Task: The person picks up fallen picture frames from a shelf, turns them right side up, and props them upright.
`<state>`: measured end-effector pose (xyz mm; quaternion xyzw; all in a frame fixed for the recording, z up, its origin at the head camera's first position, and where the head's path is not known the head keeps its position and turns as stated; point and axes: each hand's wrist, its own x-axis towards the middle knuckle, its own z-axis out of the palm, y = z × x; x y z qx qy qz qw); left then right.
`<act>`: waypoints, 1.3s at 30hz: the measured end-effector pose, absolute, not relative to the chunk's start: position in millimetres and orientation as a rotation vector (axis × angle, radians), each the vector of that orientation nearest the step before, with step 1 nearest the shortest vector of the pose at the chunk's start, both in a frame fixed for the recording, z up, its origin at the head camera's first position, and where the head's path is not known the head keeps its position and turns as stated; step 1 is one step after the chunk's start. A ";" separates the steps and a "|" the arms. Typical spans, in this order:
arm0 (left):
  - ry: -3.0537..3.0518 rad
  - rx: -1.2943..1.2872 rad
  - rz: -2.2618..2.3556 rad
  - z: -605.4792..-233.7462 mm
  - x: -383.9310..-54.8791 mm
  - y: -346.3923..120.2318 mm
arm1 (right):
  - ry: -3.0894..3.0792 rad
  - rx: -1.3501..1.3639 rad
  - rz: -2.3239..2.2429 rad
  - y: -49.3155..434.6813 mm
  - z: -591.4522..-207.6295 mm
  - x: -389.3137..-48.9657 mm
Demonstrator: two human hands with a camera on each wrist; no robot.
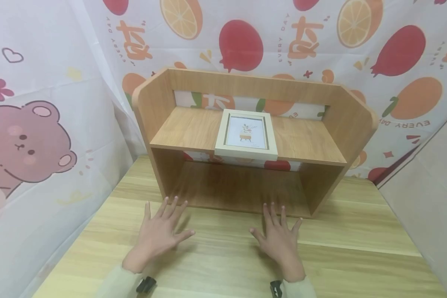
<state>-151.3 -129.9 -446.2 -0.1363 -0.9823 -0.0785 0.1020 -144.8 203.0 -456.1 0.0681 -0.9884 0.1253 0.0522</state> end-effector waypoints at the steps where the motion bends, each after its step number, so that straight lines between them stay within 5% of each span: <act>1: -2.904 -0.403 -0.234 -446.4 -151.2 -129.7 | -3.010 0.208 0.380 203.5 -455.6 -144.3; 15: -2.883 -0.446 -0.265 -420.2 -160.6 -127.1 | -2.993 0.267 0.364 202.9 -434.0 -150.2; 39: -2.739 -0.572 -0.259 -305.7 -184.4 -112.7 | -2.670 0.350 0.337 217.7 -300.1 -148.4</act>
